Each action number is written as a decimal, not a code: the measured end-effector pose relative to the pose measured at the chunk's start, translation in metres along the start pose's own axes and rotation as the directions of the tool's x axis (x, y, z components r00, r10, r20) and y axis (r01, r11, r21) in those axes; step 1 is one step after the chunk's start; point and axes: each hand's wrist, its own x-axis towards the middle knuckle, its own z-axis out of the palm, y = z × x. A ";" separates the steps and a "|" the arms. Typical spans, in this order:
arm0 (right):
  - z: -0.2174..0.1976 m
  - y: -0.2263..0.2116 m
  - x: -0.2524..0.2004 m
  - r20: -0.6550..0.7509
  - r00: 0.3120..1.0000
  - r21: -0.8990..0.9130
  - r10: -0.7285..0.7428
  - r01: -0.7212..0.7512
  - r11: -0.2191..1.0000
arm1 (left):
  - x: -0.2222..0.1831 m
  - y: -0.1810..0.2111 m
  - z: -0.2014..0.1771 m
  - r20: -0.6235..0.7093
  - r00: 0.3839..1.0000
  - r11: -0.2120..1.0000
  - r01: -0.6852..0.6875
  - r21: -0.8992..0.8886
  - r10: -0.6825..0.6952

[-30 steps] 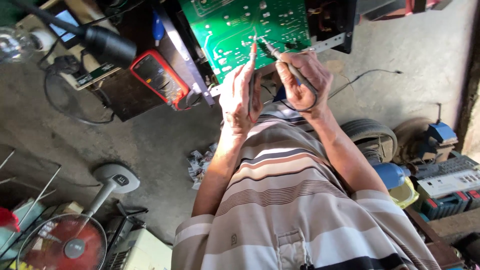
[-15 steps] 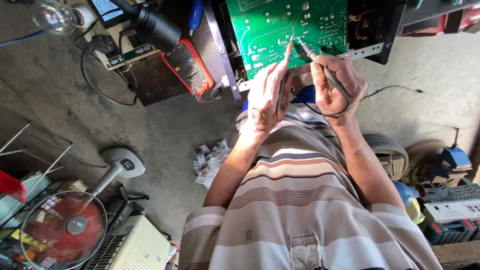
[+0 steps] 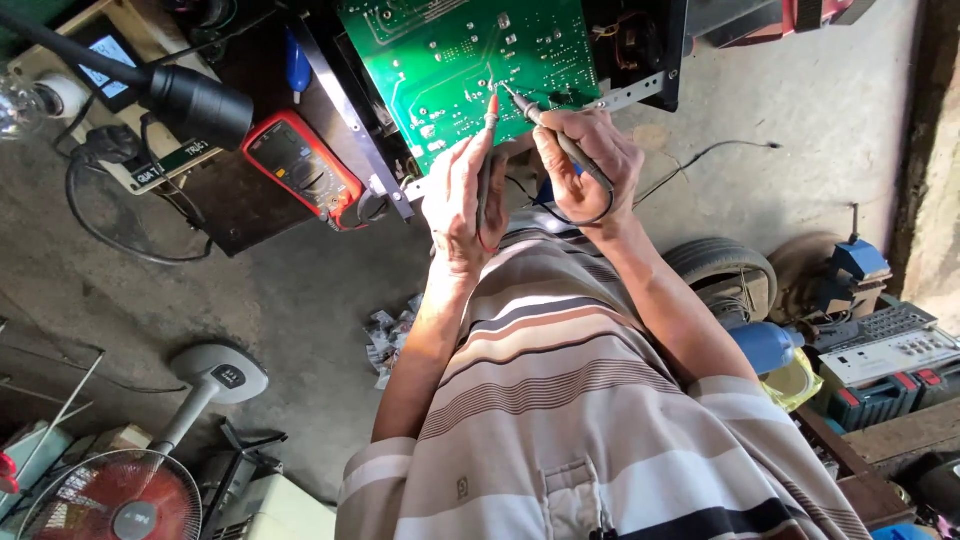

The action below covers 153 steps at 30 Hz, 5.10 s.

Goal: Testing a circuit board using a digital multimeter to diagnose electrical issues.

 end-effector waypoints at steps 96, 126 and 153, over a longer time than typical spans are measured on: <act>0.032 -0.031 0.006 0.083 0.994 0.165 -0.068 0.054 0.985 | 0.004 0.023 -0.043 -0.139 0.975 0.980 0.185 0.079 -0.173; 0.038 -0.025 0.011 0.115 0.979 0.152 -0.169 0.151 0.977 | 0.009 0.023 -0.048 -0.150 0.965 0.968 0.232 0.094 -0.216; 0.044 -0.018 0.007 0.135 0.980 0.109 -0.145 0.130 0.985 | 0.005 0.019 -0.047 -0.147 0.970 0.973 0.209 0.095 -0.194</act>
